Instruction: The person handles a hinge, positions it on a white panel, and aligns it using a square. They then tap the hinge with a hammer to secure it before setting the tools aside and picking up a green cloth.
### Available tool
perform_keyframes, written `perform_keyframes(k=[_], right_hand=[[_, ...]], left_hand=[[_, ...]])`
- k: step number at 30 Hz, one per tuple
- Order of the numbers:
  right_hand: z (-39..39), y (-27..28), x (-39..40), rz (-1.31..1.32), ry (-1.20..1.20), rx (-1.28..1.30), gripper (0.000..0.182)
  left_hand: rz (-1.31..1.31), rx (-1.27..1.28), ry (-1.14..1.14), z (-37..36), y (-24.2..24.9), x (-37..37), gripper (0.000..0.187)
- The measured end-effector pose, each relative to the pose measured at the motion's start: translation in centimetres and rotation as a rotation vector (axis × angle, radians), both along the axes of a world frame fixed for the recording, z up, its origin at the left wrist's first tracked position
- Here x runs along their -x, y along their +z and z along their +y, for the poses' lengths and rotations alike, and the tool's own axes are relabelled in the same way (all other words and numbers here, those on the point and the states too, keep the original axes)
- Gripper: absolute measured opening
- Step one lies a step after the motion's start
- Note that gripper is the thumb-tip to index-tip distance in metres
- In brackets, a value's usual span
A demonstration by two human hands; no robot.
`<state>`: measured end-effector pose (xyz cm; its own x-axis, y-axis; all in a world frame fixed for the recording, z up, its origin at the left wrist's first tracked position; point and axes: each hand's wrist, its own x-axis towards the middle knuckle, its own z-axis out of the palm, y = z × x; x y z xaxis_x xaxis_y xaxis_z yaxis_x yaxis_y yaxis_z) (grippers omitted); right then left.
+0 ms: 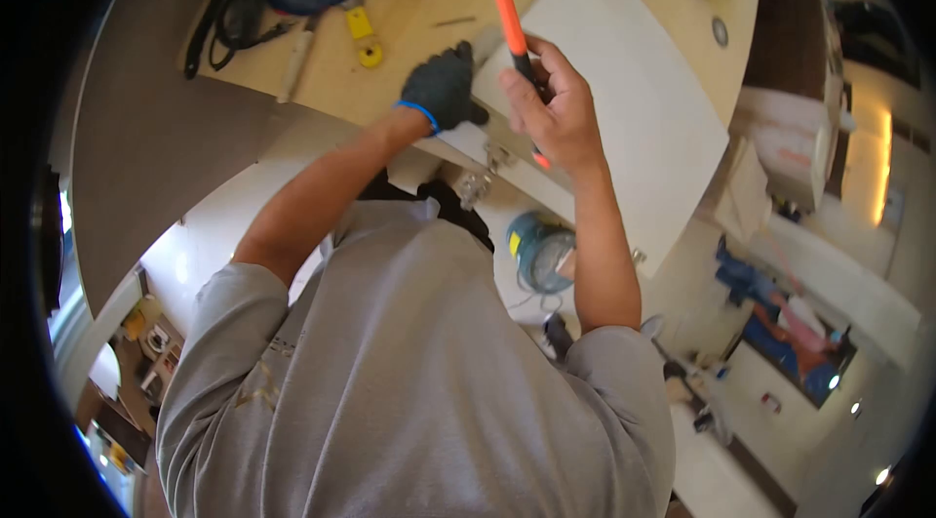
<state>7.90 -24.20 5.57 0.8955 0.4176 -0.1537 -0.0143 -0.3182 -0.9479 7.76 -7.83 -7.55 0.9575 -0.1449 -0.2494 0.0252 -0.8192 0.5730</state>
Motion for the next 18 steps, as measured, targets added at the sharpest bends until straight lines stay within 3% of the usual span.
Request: perform_keyframes(k=[1,2,7,11,18], right_hand=[[-1.2,0.4,1.0,-0.013,-0.055,0.181,0.038],[-2.0,0.3,2.6,-0.072,-0.15,0.176,0.024],[-10.0,-4.7,10.4,-0.057,-0.24,0.139,0.025],[-11.8,-6.6,13.7,0.009,-0.291,0.385,0.029],[-12.4,-9.3,16.3,0.012,-0.213,0.474,0.03]], left_hand=[[0.049,-0.025,-0.016,0.0,0.7,-0.1,0.096],[0.054,-0.031,-0.029,-0.1,0.7,0.1,0.102],[0.085,-0.087,-0.068,-0.3,0.8,-0.5,0.113],[0.093,-0.108,-0.096,-0.5,0.9,-0.5,0.118],[0.11,-0.156,-0.119,-0.6,0.5,-0.8,0.12]])
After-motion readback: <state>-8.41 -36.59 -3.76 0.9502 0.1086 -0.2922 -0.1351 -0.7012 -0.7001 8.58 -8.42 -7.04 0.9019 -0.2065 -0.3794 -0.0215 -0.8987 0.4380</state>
